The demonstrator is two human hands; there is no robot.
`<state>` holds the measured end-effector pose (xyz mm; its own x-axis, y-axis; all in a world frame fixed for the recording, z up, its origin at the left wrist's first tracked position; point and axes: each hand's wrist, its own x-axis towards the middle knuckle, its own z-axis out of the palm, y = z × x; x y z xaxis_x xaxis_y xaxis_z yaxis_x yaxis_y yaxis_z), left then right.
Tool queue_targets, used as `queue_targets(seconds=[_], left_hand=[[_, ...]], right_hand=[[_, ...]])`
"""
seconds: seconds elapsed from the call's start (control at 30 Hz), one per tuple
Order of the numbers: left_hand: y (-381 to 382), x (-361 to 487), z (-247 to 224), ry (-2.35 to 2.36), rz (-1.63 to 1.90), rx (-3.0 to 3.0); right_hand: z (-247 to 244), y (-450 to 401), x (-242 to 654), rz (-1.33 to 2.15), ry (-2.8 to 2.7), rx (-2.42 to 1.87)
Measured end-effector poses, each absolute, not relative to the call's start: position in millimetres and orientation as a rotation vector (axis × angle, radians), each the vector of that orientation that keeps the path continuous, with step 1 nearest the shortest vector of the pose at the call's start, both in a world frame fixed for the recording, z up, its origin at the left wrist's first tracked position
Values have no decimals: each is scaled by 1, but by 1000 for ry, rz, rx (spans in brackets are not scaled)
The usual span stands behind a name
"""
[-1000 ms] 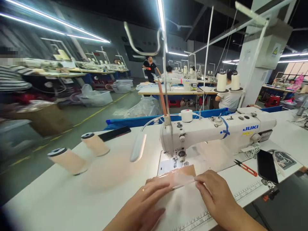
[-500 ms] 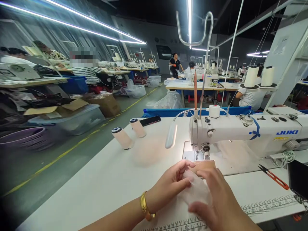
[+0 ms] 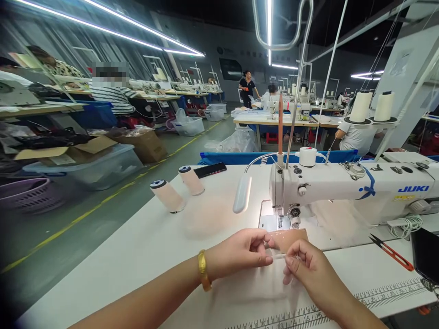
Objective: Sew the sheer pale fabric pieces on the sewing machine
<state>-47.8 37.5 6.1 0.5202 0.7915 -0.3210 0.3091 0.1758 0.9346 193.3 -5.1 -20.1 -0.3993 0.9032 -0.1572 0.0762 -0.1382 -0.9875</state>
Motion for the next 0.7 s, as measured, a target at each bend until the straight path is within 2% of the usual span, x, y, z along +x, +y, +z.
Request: queue_targets(seconds=[0.13,0.37,0.53,0.7], left_hand=[[45,-35,-9,1140,509,1479],[40,-33,-7,1184,824,1708],[38,-31,-13,1123,753,1363],[40,-30,-17,1182,709,1459]], right_hand=[[-27,9,205,1513,-1633,-1206],[4,43,194,1282,-2074,-1306],[-6,51,173,1262,-2026,-1259],[-23,50,175,1228,-1979,-1205]])
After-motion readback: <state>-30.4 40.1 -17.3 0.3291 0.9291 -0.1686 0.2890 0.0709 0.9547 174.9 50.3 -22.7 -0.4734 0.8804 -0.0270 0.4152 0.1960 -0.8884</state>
